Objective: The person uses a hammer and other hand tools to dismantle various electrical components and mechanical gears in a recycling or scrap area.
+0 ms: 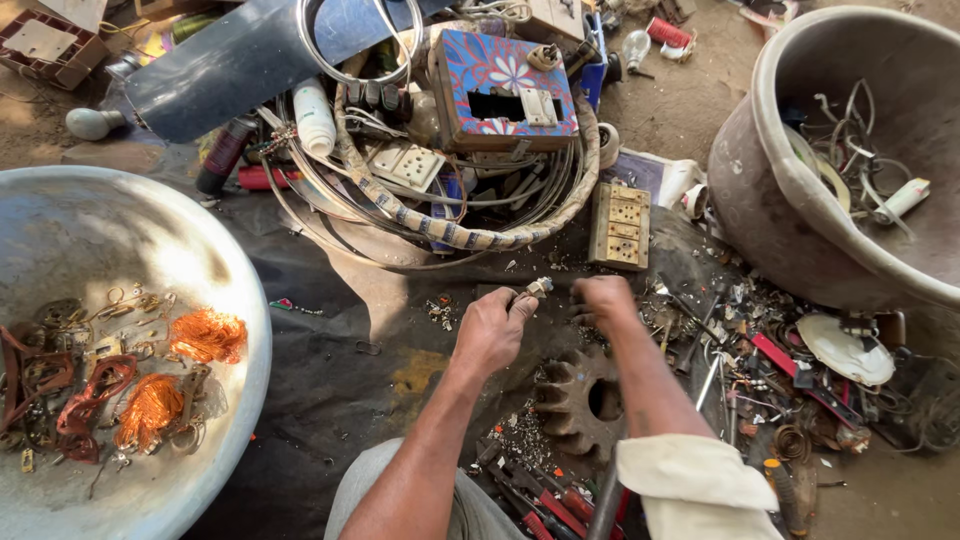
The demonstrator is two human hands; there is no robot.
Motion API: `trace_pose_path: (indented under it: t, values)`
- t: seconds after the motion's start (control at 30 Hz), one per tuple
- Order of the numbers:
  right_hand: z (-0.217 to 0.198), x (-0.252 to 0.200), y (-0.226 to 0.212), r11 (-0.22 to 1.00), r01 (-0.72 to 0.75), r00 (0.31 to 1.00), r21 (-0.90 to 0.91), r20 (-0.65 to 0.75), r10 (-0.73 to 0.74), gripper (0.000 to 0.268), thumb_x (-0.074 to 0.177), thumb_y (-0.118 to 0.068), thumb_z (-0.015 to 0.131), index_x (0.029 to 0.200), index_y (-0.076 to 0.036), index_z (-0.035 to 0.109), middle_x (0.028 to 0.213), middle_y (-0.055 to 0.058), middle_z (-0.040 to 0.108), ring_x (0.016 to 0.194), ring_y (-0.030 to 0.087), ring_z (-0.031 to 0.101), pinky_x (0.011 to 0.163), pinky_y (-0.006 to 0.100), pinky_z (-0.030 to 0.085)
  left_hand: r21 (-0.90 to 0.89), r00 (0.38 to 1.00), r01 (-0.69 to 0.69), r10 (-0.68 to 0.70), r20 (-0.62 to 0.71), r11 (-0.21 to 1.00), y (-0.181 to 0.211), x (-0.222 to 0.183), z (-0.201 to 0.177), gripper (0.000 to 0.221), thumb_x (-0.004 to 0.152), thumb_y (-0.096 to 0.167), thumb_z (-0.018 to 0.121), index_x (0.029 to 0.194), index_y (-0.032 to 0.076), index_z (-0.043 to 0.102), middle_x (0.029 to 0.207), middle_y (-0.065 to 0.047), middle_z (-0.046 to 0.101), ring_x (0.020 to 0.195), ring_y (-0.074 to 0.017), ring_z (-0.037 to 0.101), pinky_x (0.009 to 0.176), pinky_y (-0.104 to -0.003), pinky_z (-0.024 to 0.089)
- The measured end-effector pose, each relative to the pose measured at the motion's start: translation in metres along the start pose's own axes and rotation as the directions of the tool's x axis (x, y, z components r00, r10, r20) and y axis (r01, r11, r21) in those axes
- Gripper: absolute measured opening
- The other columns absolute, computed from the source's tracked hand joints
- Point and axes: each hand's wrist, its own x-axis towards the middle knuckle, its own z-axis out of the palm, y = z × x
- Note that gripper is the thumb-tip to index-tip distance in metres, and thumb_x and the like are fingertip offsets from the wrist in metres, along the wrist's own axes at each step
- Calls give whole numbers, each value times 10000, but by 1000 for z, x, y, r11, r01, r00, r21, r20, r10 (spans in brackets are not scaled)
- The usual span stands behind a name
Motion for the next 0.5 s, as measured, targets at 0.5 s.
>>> trace_pose_path:
  t: [0.5]
  values:
    - [-157,-205,-64,945,44,997,325,-69,-23,317,870,25,651,1175,-25,721,984,113,761,879,230,722,794,325,622,-246,915,-249,311,257,937,20,-19,18,361,929,351,688,1096,34,729,837,-72,733,755,-160,669,710,-360,541]
